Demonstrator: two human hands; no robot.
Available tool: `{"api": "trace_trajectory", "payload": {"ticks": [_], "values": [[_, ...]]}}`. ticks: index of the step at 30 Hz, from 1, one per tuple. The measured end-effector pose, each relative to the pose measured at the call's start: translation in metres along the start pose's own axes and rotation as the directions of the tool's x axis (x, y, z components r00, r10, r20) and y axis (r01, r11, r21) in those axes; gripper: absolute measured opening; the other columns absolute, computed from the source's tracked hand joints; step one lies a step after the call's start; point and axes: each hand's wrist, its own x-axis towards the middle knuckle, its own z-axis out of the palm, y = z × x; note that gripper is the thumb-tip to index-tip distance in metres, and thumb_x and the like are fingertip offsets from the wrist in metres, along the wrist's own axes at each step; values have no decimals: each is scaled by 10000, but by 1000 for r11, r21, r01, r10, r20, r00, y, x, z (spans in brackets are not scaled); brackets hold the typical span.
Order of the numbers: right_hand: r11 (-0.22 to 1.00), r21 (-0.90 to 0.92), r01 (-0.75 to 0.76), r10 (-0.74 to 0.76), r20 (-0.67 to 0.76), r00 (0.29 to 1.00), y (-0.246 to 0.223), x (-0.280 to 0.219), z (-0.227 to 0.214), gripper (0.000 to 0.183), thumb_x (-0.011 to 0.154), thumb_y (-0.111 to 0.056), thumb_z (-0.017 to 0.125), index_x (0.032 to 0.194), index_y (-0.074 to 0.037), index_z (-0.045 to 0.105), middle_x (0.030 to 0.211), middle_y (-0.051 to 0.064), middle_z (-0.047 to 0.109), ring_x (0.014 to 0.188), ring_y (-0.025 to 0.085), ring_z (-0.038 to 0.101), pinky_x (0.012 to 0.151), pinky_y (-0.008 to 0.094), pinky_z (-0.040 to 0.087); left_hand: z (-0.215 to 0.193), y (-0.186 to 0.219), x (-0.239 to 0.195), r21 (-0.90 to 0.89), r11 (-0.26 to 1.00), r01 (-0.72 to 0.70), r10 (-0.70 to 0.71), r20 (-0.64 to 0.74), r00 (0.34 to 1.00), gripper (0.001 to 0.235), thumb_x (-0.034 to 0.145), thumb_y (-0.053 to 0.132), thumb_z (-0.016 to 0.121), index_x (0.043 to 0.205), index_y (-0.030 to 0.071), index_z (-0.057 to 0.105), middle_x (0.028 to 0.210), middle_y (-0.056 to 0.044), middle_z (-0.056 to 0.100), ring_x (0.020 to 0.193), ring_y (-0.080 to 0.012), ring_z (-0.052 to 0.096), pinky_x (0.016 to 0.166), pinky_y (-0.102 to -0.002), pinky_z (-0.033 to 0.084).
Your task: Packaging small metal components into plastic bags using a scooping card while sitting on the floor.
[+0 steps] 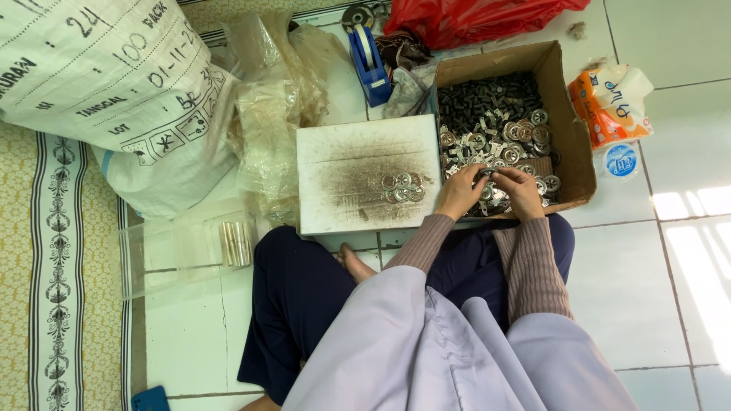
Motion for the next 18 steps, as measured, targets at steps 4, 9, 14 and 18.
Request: {"api": "trace_trajectory", "payload": {"ticks": [4, 9, 14, 18], "values": [[997, -54, 56, -56, 10, 998, -21, -22, 22, 252, 942, -88, 809, 1171, -19, 730, 982, 102, 721, 921, 154, 701, 873, 330, 599, 2, -9, -3, -223, 974, -32, -2, -148, 989, 204, 969, 175, 706, 1152, 85, 707, 941, -127, 727, 893, -302, 733, 786, -389, 601], [986, -106, 132, -128, 44, 991, -30, -47, 65, 315, 944, -70, 798, 1224, -16, 663, 913, 144, 722, 785, 169, 683, 775, 326, 577, -18, -24, -28, -338, 941, 20, -121, -280, 952, 233, 954, 213, 744, 1146, 81, 741, 911, -123, 719, 827, -286, 724, 731, -372, 583], [909, -325, 262, -250, 78, 965, -29, -49, 127, 219, 941, -57, 814, 1124, -21, 700, 908, 175, 751, 782, 213, 718, 718, 353, 565, -76, -45, -46, -112, 993, -36, -17, -438, 899, 246, 908, 250, 801, 1123, 136, 765, 918, -85, 695, 848, -262, 700, 808, -377, 556], [767, -574, 288, -289, 92, 953, -27, -39, 164, 192, 947, -91, 789, 1123, -44, 731, 926, 151, 768, 854, 287, 751, 729, 404, 578, -128, -44, -61, 131, 989, 67, 1, -461, 887, 261, 986, 247, 693, 1212, 117, 712, 1182, -138, 648, 1143, -328, 638, 1013, -464, 465]]}}
